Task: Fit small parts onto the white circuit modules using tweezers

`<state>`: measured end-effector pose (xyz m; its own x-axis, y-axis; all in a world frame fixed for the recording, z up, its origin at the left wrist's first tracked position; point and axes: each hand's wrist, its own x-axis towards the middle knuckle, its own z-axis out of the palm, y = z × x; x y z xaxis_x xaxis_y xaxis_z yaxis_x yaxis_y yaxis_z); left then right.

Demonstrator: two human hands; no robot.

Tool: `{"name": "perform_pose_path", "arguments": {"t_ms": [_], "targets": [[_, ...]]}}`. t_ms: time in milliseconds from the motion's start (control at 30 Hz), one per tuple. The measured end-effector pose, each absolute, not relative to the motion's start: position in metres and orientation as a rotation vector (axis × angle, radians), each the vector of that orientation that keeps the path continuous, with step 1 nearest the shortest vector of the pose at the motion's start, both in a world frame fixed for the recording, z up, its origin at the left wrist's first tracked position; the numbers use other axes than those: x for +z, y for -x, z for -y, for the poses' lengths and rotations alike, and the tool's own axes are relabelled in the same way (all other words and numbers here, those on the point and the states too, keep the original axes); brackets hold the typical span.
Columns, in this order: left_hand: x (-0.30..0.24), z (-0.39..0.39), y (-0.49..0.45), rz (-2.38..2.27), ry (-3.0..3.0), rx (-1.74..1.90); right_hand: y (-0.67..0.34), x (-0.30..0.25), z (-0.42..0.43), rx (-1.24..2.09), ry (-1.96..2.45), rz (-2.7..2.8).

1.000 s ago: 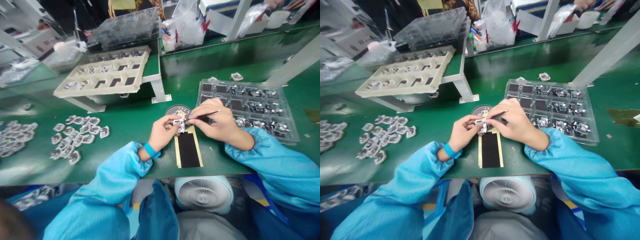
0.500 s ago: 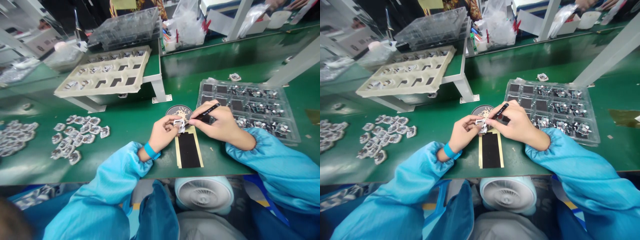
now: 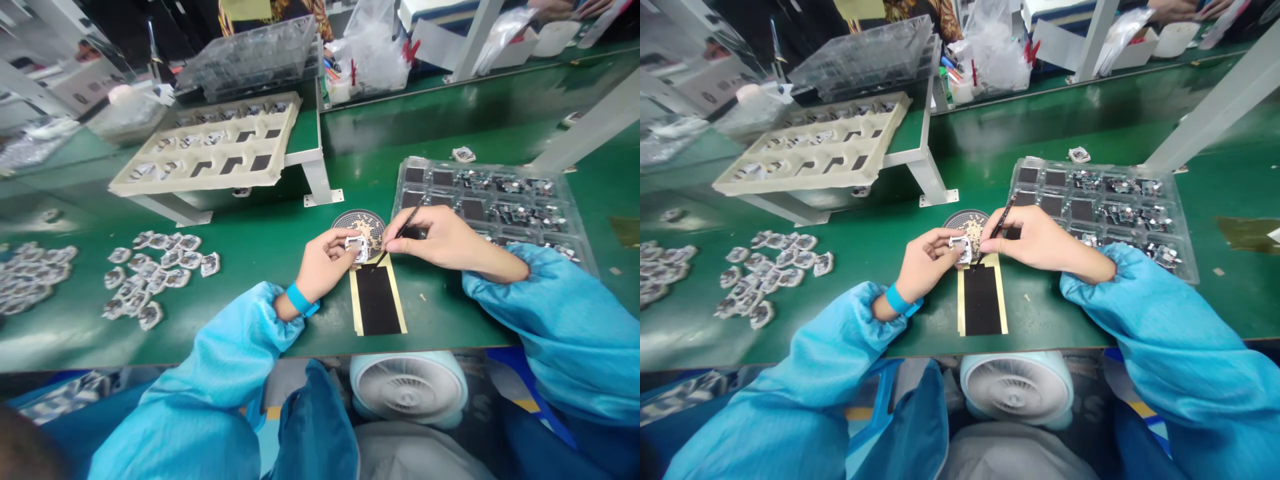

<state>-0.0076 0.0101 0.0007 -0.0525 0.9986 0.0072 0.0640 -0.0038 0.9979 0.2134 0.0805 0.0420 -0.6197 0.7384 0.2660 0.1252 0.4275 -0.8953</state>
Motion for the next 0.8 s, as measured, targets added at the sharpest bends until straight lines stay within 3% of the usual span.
{"name": "perform_pose_path", "arguments": {"t_ms": [367,800], "targets": [[0.003,-0.009,0.008,-0.998,-0.964,1.16,-0.202,0.027,-0.072,0.585,0.518,1.963],[0.008,-0.01,0.011,-0.918,-0.889,1.109,-0.191,0.023,-0.064,0.989,0.767,1.717]]}}
